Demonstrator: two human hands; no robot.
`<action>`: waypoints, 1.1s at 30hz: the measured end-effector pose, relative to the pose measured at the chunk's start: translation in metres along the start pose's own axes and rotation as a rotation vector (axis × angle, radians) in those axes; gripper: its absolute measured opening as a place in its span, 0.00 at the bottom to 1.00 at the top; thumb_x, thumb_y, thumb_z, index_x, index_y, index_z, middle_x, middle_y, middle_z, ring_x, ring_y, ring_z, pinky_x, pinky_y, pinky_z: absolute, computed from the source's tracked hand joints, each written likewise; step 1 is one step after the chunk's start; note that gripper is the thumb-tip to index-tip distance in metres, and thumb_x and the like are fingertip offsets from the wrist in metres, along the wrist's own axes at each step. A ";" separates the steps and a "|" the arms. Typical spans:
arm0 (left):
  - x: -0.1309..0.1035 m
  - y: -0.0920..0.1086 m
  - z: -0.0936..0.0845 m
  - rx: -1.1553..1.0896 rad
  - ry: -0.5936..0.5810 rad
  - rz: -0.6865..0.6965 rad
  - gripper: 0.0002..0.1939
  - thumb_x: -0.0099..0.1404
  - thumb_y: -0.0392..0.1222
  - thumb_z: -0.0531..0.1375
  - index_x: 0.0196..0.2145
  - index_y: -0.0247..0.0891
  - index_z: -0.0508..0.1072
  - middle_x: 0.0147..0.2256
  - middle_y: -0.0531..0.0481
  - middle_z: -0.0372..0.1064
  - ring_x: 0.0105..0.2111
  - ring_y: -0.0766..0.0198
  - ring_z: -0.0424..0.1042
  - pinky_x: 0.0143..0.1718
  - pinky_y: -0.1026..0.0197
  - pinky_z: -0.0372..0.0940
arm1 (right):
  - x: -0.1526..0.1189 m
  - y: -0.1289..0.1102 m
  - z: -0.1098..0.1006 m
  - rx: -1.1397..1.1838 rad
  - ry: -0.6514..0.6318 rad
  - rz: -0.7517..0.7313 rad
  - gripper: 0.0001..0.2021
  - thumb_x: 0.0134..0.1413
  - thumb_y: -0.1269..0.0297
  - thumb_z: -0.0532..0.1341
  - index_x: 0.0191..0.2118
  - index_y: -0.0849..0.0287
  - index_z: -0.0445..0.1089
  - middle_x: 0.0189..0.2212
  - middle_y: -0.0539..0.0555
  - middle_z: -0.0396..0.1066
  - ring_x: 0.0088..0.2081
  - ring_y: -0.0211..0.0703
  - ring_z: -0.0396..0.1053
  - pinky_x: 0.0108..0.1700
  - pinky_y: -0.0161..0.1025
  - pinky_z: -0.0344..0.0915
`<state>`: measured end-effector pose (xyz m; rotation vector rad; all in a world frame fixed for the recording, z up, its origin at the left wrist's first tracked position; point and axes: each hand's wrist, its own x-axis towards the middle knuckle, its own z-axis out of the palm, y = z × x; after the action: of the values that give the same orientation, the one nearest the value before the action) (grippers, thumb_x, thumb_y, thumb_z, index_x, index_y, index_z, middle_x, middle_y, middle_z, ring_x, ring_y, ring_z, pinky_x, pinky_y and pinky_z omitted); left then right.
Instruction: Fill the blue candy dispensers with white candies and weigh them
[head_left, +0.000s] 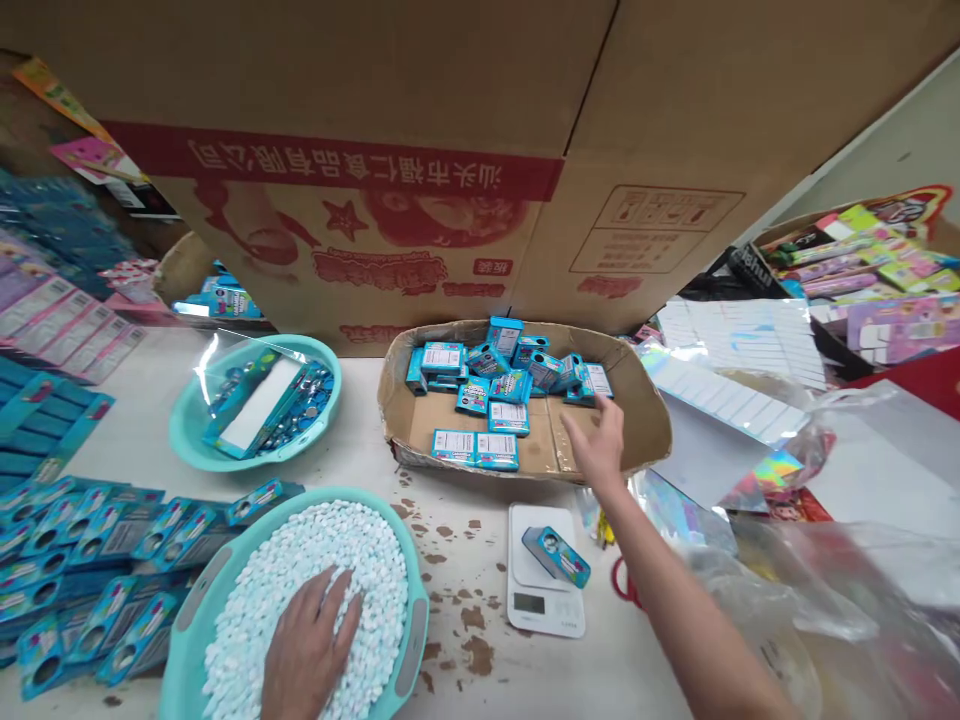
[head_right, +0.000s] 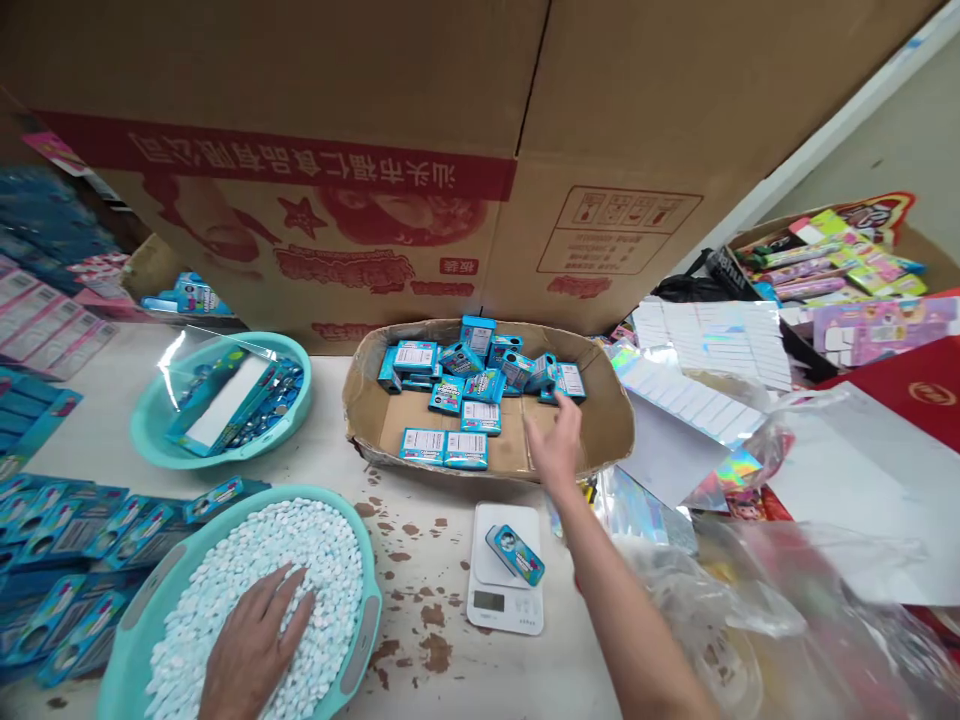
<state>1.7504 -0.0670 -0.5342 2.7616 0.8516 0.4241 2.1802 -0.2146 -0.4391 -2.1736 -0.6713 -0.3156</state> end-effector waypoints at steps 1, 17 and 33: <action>0.004 -0.002 -0.002 0.000 -0.005 -0.005 0.13 0.60 0.38 0.53 0.36 0.46 0.77 0.44 0.44 0.73 0.45 0.49 0.70 0.45 0.47 0.63 | 0.027 0.008 0.017 0.002 -0.035 0.029 0.29 0.47 0.56 0.64 0.53 0.64 0.59 0.52 0.67 0.60 0.54 0.58 0.58 0.52 0.55 0.59; 0.043 0.008 -0.032 -0.851 0.344 -1.113 0.10 0.47 0.47 0.63 0.27 0.39 0.71 0.23 0.54 0.67 0.25 0.64 0.65 0.27 0.63 0.60 | -0.010 -0.059 -0.029 0.236 -0.076 0.110 0.26 0.43 0.54 0.67 0.46 0.64 0.66 0.38 0.57 0.70 0.37 0.41 0.69 0.40 0.39 0.66; 0.061 0.042 -0.111 -1.876 0.460 -0.950 0.12 0.52 0.45 0.61 0.23 0.37 0.62 0.20 0.56 0.62 0.20 0.69 0.66 0.22 0.65 0.62 | -0.218 -0.204 0.028 0.364 -0.825 -0.171 0.13 0.48 0.64 0.65 0.42 0.55 0.68 0.38 0.54 0.73 0.42 0.49 0.70 0.43 0.44 0.66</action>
<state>1.7832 -0.0525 -0.4057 0.4807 0.8934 0.9200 1.8847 -0.1646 -0.4209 -1.8442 -1.2516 0.6172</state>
